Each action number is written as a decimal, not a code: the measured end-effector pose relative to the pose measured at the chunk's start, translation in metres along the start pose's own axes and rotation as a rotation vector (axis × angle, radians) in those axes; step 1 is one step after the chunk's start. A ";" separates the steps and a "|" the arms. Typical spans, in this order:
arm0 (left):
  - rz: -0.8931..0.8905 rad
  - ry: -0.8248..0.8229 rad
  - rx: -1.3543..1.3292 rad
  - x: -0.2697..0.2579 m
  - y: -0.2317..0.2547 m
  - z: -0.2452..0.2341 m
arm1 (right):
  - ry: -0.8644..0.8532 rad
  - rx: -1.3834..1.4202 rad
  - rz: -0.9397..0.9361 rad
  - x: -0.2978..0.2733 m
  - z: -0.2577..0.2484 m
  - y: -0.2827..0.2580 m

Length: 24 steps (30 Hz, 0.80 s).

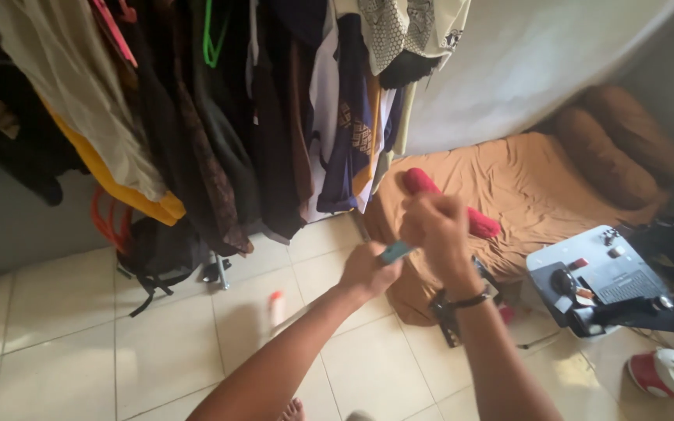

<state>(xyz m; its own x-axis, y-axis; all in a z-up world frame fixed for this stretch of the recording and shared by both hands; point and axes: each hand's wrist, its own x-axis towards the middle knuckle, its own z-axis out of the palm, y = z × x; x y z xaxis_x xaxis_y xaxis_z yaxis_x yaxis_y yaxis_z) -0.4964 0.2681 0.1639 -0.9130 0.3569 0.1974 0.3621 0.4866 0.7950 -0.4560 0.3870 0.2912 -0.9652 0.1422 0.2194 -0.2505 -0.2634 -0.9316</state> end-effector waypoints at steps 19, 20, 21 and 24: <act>-0.266 -0.087 -0.055 0.069 -0.040 -0.004 | -0.110 0.090 0.049 0.093 -0.028 0.049; -0.260 -0.093 0.033 0.074 -0.055 0.003 | -0.138 -0.010 0.103 0.097 -0.033 0.054; -0.256 -0.102 0.119 0.077 -0.069 0.011 | -0.165 -0.113 0.160 0.099 -0.039 0.059; -0.097 0.034 0.253 0.103 -0.062 0.026 | -0.118 0.172 0.119 0.127 -0.062 0.058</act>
<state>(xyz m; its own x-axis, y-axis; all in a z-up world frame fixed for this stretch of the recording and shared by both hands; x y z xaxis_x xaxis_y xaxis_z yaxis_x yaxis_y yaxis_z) -0.6082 0.2952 0.1197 -0.9500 0.2738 0.1499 0.3041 0.7028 0.6431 -0.5884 0.4494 0.2472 -0.9882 -0.0093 0.1531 -0.1342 -0.4316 -0.8920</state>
